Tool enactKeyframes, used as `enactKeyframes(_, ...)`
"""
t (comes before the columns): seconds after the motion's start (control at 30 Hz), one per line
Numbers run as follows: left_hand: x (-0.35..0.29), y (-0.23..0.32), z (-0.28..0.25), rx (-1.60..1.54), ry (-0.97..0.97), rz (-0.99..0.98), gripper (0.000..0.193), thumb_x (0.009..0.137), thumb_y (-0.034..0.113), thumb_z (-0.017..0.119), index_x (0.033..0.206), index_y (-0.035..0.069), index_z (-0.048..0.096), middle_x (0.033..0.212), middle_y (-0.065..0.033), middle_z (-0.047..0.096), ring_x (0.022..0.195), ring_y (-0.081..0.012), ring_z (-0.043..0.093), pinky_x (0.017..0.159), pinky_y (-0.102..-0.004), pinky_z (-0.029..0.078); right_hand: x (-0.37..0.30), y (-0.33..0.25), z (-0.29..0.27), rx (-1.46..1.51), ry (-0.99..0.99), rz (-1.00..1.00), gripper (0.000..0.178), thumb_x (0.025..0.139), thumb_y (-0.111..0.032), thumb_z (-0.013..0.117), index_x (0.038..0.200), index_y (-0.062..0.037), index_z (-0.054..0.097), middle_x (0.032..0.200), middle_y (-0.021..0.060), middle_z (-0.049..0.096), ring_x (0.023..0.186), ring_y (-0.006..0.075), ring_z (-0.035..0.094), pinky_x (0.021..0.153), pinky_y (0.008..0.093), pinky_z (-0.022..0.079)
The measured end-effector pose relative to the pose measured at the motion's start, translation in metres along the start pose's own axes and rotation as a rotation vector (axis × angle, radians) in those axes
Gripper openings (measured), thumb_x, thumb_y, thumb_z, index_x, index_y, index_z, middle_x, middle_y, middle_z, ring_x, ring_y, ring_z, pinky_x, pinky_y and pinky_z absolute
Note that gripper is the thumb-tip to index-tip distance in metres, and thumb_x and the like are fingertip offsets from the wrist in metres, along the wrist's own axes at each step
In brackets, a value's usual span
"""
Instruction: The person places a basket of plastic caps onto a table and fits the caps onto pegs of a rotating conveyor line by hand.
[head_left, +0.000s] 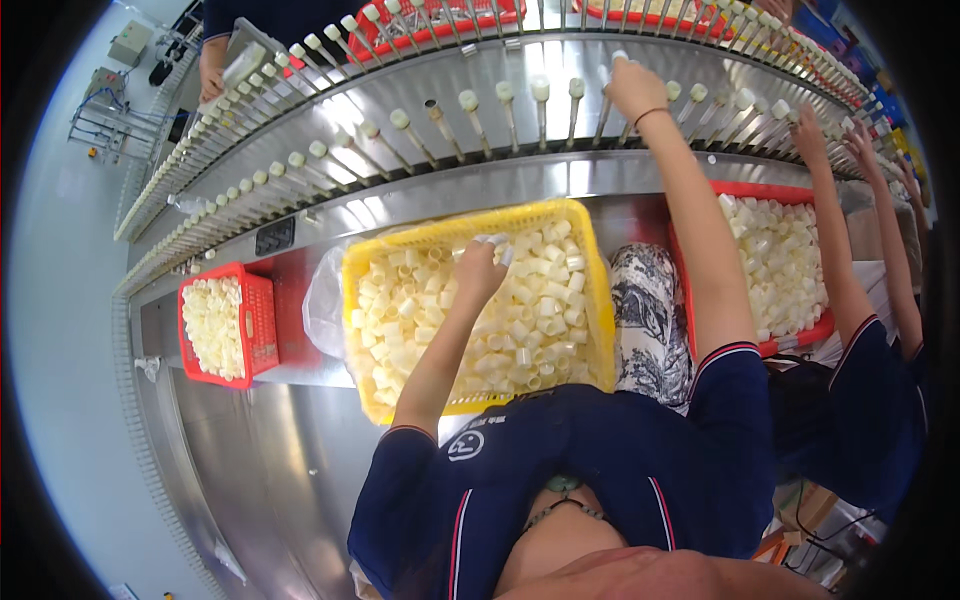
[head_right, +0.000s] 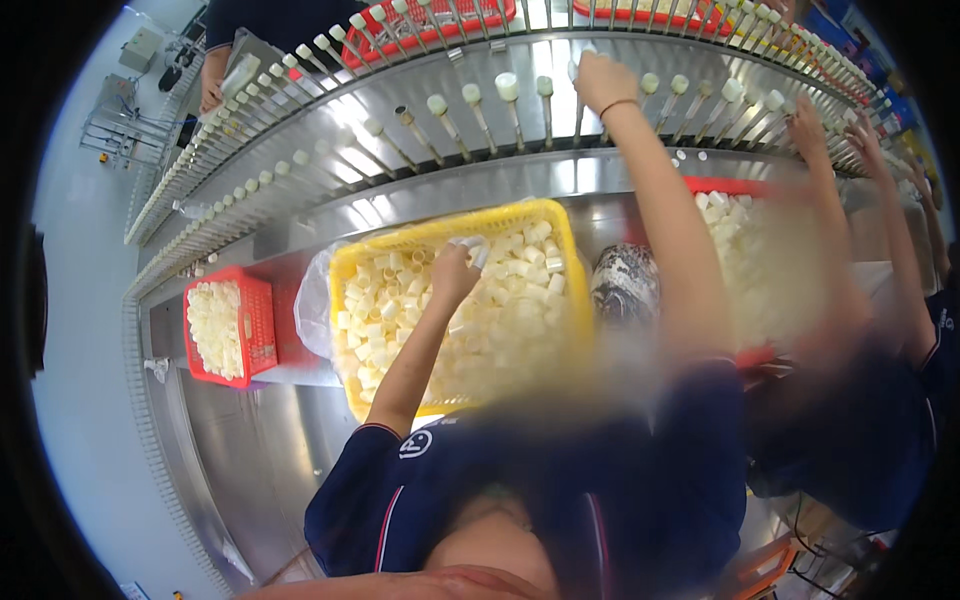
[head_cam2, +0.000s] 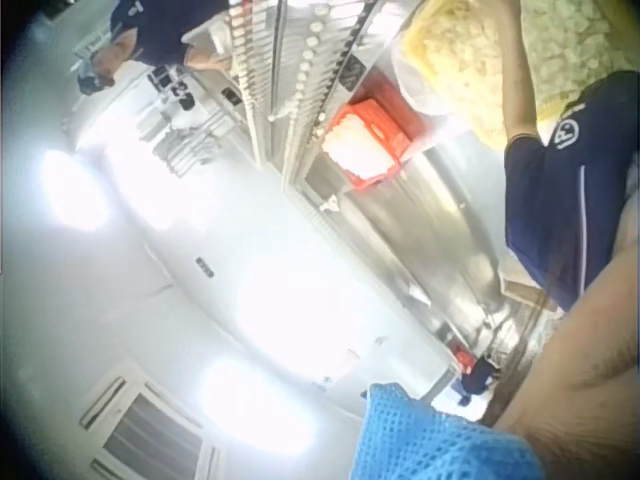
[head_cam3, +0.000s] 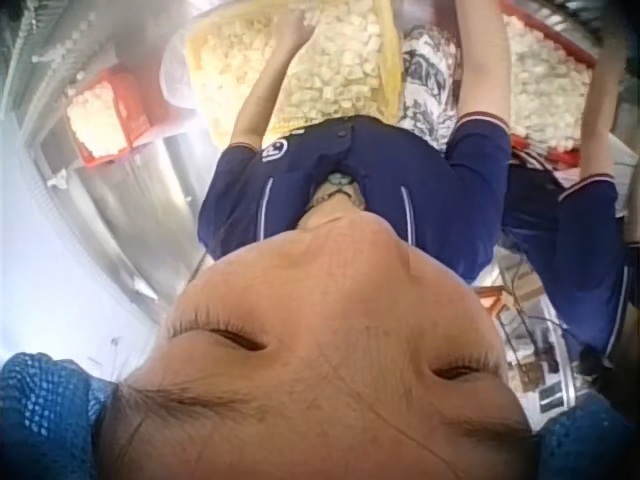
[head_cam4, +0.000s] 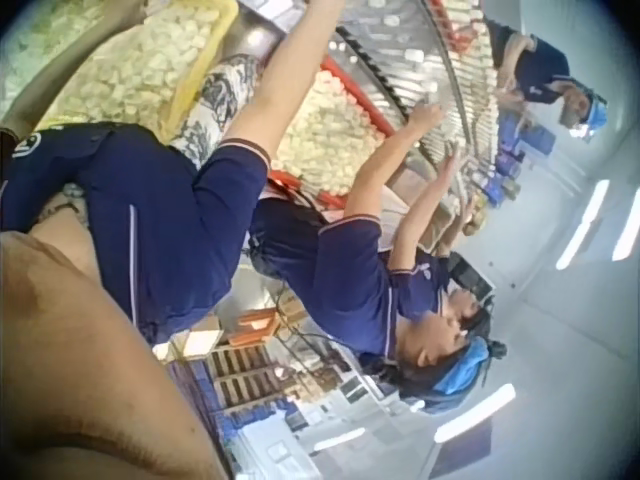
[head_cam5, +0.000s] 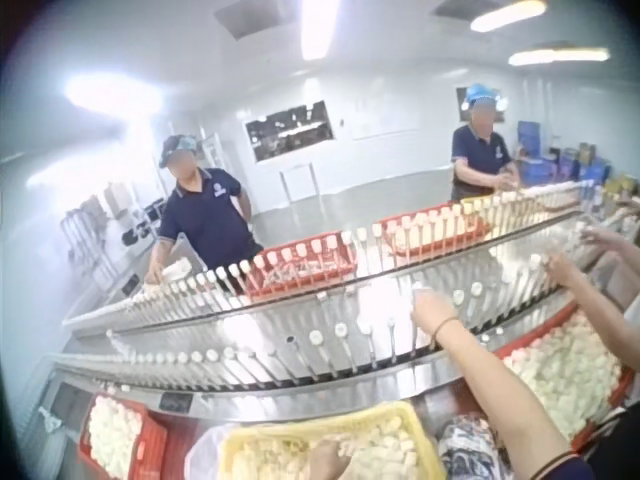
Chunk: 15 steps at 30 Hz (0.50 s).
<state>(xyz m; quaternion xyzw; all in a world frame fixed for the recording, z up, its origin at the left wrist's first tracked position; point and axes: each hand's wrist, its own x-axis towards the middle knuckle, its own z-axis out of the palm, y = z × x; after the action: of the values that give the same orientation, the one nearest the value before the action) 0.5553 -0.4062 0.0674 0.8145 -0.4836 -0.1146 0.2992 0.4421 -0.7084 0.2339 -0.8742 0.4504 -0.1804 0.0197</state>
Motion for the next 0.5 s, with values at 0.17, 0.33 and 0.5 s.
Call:
enactKeyframes(0.17,-0.022,-0.007,0.031,0.18,-0.194,0.017,0.031,0.071,0.025,0.064,0.098,0.011,0.059,0.09,-0.0135,0.057,0.085,-0.0281,0.056,0.071,-0.0382,0.046,0.011,0.044,0.005,0.031,-0.053,-0.137,0.028,0.079,-0.03,0.055,0.089,-0.0036,0.055,0.089,0.0199,0.061,0.086,0.0357,0.058,0.073,0.0422,0.047)
enactKeyframes(0.33,-0.022,-0.019,0.046,0.194,-0.105,0.102,0.033,0.069,0.023,0.064,0.099,0.009,0.058,0.081,-0.0138,0.056,0.082,-0.0284,0.055,0.069,-0.039,0.046,-0.025,0.05,0.009,0.598,0.279,0.056,0.031,0.072,-0.023,0.069,0.092,-0.0034,0.057,0.088,0.0132,0.063,0.082,0.0222,0.061,0.072,0.0307,0.047)
enactKeyframes(0.5,-0.024,-0.03,0.049,-0.038,-0.141,-0.068,0.03,0.074,0.024,0.064,0.099,0.009,0.061,0.081,-0.0124,0.059,0.075,-0.027,0.057,0.066,-0.0356,0.047,-0.014,0.074,0.059,0.823,0.595,0.2,0.027,0.072,-0.016,0.071,0.089,-0.0013,0.055,0.089,0.0092,0.063,0.083,0.0146,0.06,0.073,0.0265,0.047)
